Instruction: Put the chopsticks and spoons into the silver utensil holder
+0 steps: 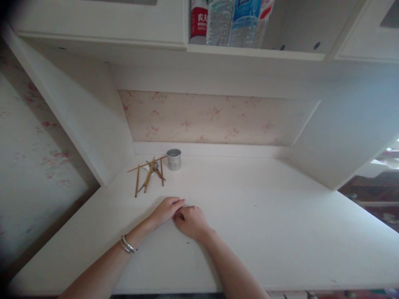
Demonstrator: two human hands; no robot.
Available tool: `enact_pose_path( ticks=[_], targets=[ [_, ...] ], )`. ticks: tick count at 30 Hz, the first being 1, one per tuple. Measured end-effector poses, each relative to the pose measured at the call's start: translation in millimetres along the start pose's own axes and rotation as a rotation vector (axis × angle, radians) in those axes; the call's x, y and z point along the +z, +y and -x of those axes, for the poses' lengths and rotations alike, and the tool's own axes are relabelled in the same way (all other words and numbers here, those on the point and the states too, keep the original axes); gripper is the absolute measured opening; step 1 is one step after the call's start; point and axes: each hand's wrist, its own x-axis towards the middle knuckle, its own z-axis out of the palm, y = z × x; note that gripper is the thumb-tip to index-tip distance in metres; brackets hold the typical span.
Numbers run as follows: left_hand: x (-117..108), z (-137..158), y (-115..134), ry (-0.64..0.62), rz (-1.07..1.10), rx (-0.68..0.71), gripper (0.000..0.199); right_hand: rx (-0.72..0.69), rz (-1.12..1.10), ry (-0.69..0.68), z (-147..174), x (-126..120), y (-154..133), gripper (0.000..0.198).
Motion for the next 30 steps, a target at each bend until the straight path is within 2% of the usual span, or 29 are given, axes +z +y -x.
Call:
enact_pose_path(
  ticks=[15,30],
  targets=[
    [-0.1,0.8,-2.6,0.015,-0.046,0.053,0.044,-0.012,0.019,0.009,0.2,-1.6,0.1,0.024],
    [-0.3,1.3,-3.4,0.013,-0.059,0.048,0.044,-0.033,0.017,0.021,1.4,-1.8,1.3,0.022]
  ],
)
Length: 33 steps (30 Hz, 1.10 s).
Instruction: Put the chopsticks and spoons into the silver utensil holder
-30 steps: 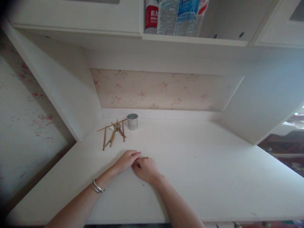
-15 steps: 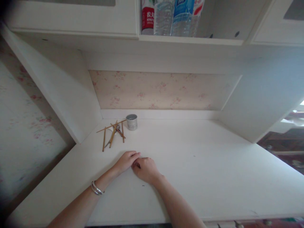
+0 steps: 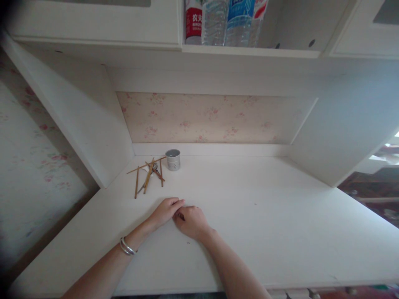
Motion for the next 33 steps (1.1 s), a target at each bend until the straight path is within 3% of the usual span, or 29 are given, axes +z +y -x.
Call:
enact_pose_path(
  ticks=[33],
  targets=[
    [-1.6,1.3,4.3,0.003,-0.021,-0.002,0.045,0.011,0.02,-0.015,0.1,-1.0,-1.4,0.023]
  ],
)
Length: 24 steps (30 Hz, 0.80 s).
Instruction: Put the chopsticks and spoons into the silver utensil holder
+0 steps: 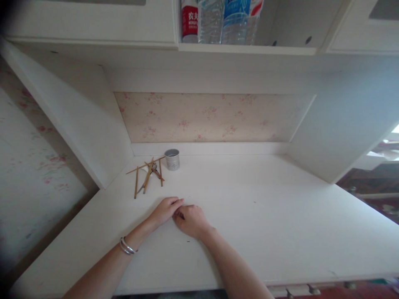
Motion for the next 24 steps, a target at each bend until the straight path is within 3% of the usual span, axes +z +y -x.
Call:
enact_pose_path(
  ticks=[24],
  targets=[
    [0.9,-0.3,0.2,-0.002,0.018,-0.007,0.045,0.017,0.013,-0.022,-0.7,-1.4,-1.5,0.024]
  ],
)
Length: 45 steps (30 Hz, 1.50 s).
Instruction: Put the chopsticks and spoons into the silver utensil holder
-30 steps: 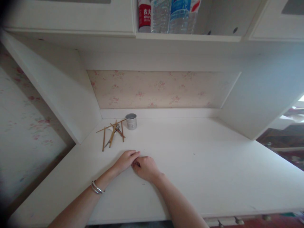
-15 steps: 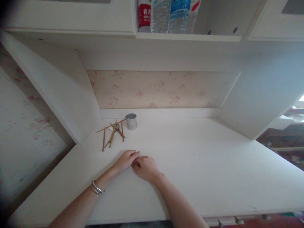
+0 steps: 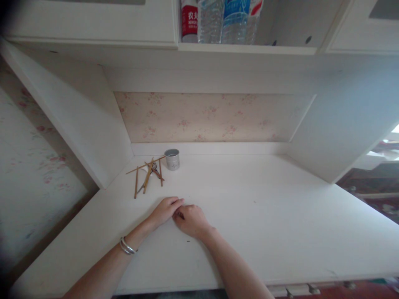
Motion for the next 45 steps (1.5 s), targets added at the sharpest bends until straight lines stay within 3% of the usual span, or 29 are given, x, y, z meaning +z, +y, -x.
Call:
enact_pose_path(
  ticks=[45],
  targets=[
    [1.3,-1.4,-5.0,0.007,-0.006,-0.001,0.045,0.018,0.014,-0.021,0.3,-1.8,-1.5,0.024]
  ],
)
